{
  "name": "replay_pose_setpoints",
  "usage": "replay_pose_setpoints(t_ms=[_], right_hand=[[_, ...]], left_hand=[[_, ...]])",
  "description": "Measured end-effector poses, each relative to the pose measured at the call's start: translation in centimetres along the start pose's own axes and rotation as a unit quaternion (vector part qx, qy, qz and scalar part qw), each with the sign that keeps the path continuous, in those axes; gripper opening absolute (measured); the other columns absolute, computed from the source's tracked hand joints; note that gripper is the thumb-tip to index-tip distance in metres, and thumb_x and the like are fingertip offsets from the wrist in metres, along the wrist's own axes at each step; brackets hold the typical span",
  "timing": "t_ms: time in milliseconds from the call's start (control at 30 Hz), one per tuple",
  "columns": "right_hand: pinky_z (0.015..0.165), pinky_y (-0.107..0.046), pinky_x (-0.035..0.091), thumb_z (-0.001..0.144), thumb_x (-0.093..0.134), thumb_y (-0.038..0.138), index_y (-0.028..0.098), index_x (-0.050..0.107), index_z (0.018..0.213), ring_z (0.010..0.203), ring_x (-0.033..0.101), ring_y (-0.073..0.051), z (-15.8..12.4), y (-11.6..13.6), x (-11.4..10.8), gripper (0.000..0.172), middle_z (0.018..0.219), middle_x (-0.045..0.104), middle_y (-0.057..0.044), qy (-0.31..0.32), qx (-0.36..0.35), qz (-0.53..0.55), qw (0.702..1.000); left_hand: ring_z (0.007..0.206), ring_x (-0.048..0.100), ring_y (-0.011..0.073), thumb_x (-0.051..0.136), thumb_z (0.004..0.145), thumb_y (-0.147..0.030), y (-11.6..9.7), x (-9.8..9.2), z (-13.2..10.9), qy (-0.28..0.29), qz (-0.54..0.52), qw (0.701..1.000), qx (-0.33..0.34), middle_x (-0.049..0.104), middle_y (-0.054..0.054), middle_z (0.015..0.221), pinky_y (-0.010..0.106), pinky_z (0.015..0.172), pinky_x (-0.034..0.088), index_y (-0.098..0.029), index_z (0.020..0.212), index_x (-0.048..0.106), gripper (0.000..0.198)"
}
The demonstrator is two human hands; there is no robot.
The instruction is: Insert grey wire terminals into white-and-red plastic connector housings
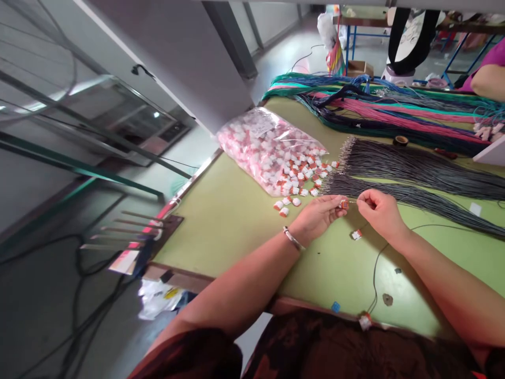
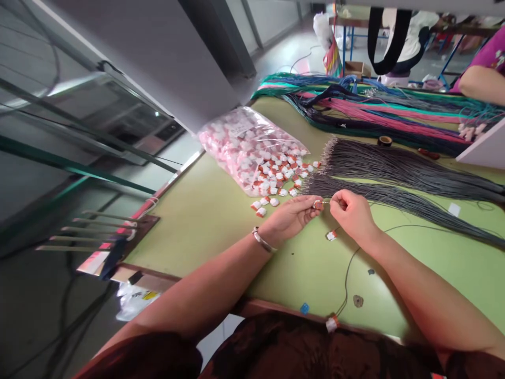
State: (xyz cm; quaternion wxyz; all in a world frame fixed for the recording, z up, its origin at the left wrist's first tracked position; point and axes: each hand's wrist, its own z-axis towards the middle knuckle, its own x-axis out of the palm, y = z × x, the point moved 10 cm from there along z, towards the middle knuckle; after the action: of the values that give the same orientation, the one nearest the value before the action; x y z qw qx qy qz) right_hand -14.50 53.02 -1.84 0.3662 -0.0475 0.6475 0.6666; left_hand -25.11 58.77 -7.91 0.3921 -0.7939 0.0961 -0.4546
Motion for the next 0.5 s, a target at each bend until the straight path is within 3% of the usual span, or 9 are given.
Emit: replay_pose_setpoints(t_ms=[500], right_hand=[[0.055,-0.025,0.030,0.078,0.049,0.028,0.020,0.059,0.073,0.049,0.046,-0.011,-0.8,1.2,0.2,0.014,0.058,0.059,0.001,0.002,-0.029,-0.194,0.981]], left_hand=[[0.070,0.064,0.0096,0.074,0.069,-0.014,0.0,-0.1,-0.3,-0.001,-0.002,1.000,0.017,0.069,0.005,0.077,0.020,0.071,0.050,-0.010,0.083,0.069,0.015]])
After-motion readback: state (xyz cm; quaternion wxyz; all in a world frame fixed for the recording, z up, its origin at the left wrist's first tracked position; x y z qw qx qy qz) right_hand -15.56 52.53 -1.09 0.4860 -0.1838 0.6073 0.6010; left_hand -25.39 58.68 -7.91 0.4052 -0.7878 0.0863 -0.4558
